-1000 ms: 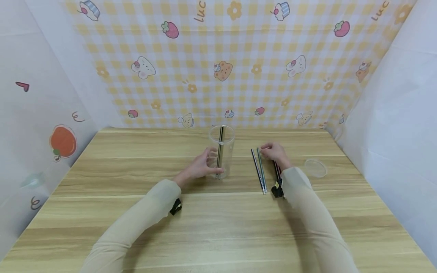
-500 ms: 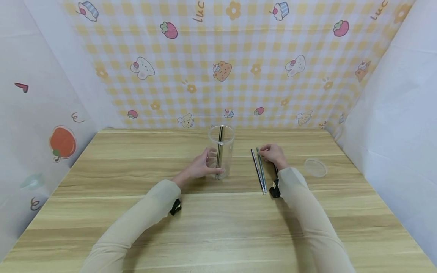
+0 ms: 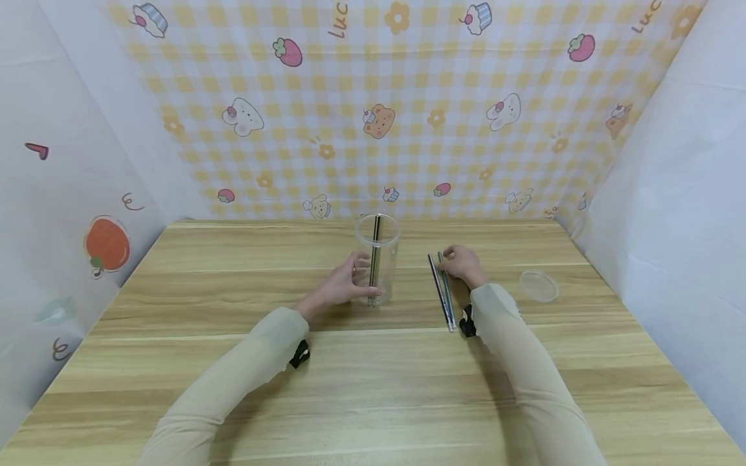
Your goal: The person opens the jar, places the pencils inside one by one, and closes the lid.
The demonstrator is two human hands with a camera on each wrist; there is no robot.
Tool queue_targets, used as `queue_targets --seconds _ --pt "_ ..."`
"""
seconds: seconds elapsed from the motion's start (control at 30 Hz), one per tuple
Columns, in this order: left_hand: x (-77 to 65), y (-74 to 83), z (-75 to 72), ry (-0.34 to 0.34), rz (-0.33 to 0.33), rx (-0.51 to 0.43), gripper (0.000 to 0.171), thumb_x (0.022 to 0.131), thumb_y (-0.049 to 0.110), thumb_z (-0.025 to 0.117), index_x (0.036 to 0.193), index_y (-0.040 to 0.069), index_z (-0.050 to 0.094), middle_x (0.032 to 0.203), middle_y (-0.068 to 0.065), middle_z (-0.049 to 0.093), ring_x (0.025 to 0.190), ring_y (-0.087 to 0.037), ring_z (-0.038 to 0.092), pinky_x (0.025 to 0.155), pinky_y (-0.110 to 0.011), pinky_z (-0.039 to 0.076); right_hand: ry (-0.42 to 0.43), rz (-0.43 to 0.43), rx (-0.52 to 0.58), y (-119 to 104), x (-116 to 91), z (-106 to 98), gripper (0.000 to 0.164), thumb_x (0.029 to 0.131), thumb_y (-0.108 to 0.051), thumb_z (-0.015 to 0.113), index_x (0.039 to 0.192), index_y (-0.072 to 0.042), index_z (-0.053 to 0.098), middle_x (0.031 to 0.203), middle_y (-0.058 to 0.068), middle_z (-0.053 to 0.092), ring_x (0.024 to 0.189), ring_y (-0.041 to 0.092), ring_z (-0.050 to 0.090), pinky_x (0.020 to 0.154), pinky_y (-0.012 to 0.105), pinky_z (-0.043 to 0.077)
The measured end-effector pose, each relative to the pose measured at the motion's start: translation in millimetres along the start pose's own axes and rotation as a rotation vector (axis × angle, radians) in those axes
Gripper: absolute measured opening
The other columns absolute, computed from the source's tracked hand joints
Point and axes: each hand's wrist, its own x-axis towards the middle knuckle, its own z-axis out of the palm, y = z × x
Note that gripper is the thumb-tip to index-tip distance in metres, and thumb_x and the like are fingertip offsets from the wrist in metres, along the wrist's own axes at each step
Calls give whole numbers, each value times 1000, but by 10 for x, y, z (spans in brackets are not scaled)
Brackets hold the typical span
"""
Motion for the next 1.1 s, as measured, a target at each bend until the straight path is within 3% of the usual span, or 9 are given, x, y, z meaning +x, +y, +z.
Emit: queue_targets --seconds 0.17,0.37,0.53,0.67,0.83,0.97,1.1 --pt "56 -104 11 22 2 24 78 68 22 77 129 8 29 130 -21 37 119 -34 35 98 -43 29 -30 0 -48 -42 -17 -16 39 81 -12 59 114 7 49 76 11 57 59 16 51 52 25 45" --pt "63 -116 14 37 2 40 78 67 23 77 128 9 30 129 -19 39 118 -33 37 97 -41 31 -37 -13 -36 -103 -61 -49 35 82 -10 57 110 11 51 102 23 55 63 18 55 56 26 50" --pt "47 -90 12 25 2 42 79 68 23 77 129 8 29 130 -20 38 118 -33 36 97 -41 30 -63 8 59 -40 -56 -78 35 87 -13 52 112 11 50 99 23 56 66 19 58 58 26 52" --pt "-29 50 2 5 5 13 78 71 16 75 130 2 27 130 -25 35 119 -38 33 98 -45 28 -72 21 164 13 -47 -127 34 87 -12 49 113 11 49 90 20 58 67 18 58 60 26 52" --pt "-98 180 -7 -11 6 19 76 73 12 73 130 -3 26 130 -27 34 119 -40 32 98 -45 27 -42 24 307 24 -64 -241 34 88 -12 48 114 10 47 94 19 54 71 20 57 66 30 52" --pt "-60 113 -4 -1 11 18 76 71 14 74 129 0 27 130 -26 35 119 -39 32 98 -45 27 -2 -8 369 -29 -119 -365 34 89 -13 45 115 10 45 100 20 50 76 22 55 72 35 50" --pt "14 -36 4 17 12 33 77 69 20 76 128 6 28 130 -22 36 119 -36 34 98 -43 29 55 -39 457 -84 -153 -484 34 89 -11 43 114 12 43 97 19 49 71 19 54 70 30 51"
